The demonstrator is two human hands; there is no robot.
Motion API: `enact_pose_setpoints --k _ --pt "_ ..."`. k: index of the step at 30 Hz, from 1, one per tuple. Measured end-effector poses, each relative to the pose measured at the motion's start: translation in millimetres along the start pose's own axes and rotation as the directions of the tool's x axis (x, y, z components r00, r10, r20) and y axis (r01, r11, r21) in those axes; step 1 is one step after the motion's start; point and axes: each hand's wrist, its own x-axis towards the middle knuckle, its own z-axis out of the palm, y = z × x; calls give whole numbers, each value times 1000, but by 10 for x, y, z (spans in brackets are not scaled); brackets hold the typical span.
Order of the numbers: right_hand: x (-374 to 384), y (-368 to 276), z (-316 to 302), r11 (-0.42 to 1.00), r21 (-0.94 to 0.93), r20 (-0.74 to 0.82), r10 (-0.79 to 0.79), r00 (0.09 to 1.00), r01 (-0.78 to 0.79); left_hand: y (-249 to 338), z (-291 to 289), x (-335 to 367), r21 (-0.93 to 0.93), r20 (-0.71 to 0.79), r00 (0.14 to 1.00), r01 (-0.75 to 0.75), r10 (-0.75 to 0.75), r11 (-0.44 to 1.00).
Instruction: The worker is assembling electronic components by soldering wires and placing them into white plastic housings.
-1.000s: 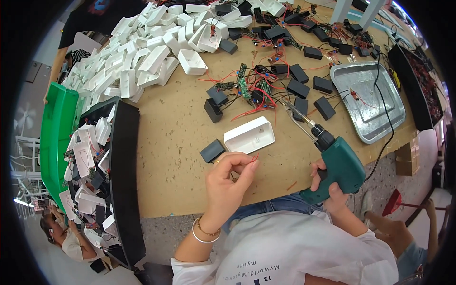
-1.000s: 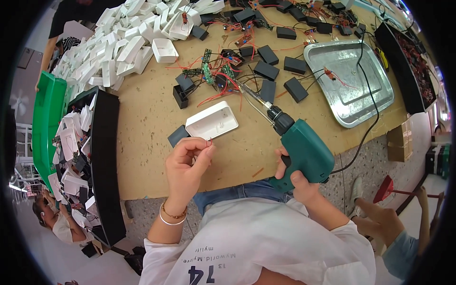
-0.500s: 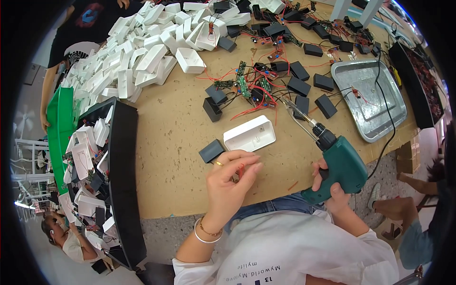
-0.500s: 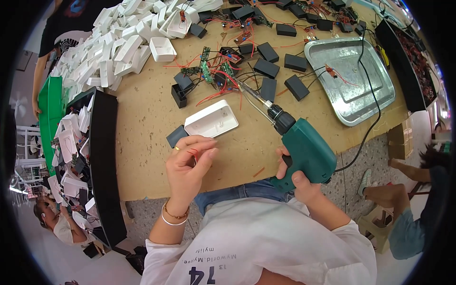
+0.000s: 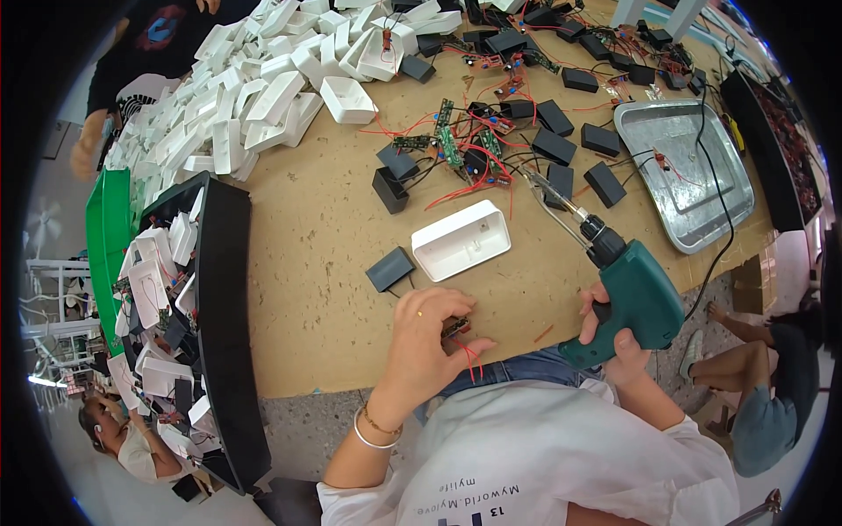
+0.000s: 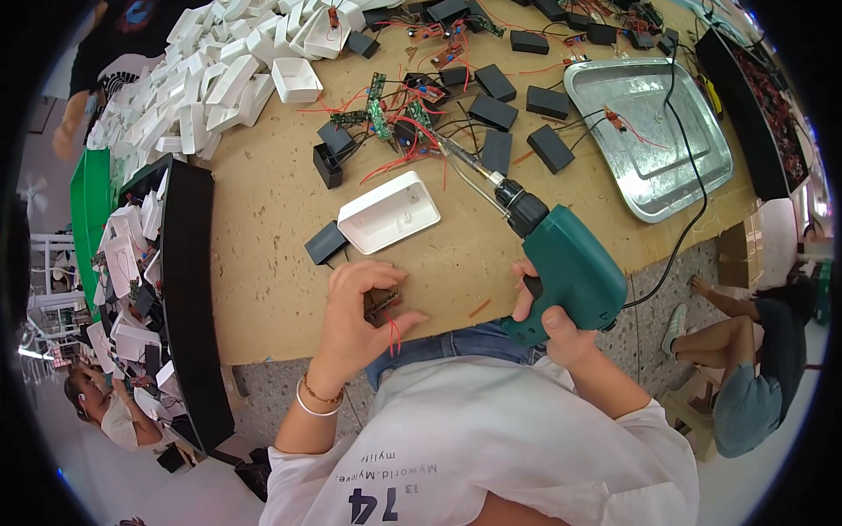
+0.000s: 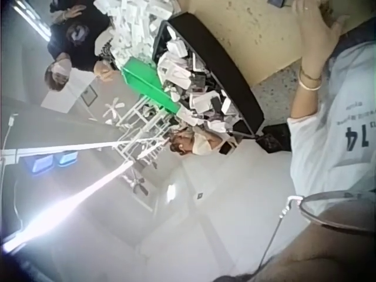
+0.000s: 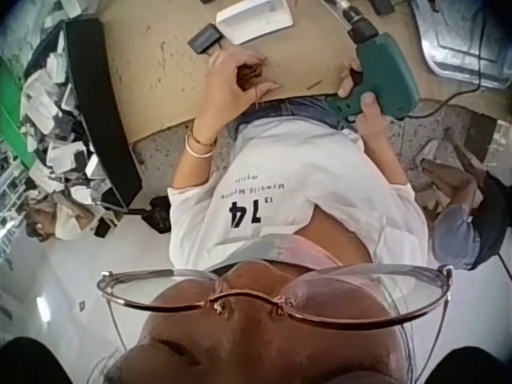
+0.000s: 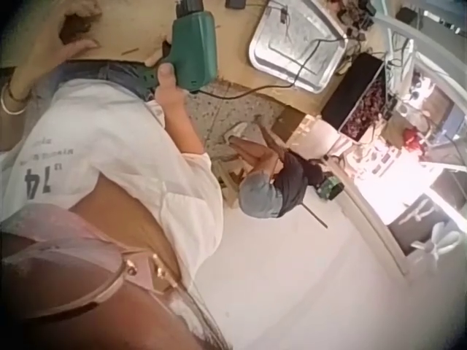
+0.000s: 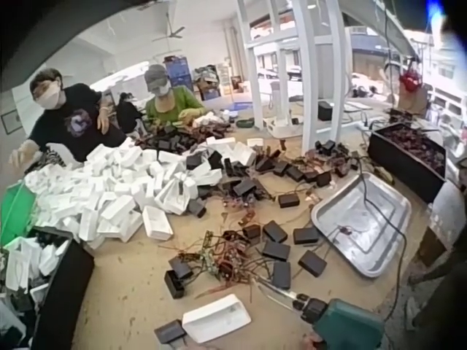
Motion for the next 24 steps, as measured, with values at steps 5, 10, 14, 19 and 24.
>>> enact_pose_setpoints --k 5,10,14,19,24 --pt "-2 8 -4 1000 -6 0 11 1000 -11 -141 -50 -16 -86 52 985 -162 166 983" --pt "-10 11 -1 1000 -11 -15 7 1000 -7 -156 -91 -21 -210 105 987 -95 119 973" --pt "-5 -1 -2 1000 -11 -12 2 1000 -2 -134 -112 -10 -216 112 985 -102 129 971" --pt "6 -7 8 1000 -5 -27 6 1000 -6 -140 -172 9 -205 203 968 -107 150 973" --pt "16 -27 24 1000 5 -10 15 1000 -15 -152 -172 -29 -348 204 977 138 -68 927"
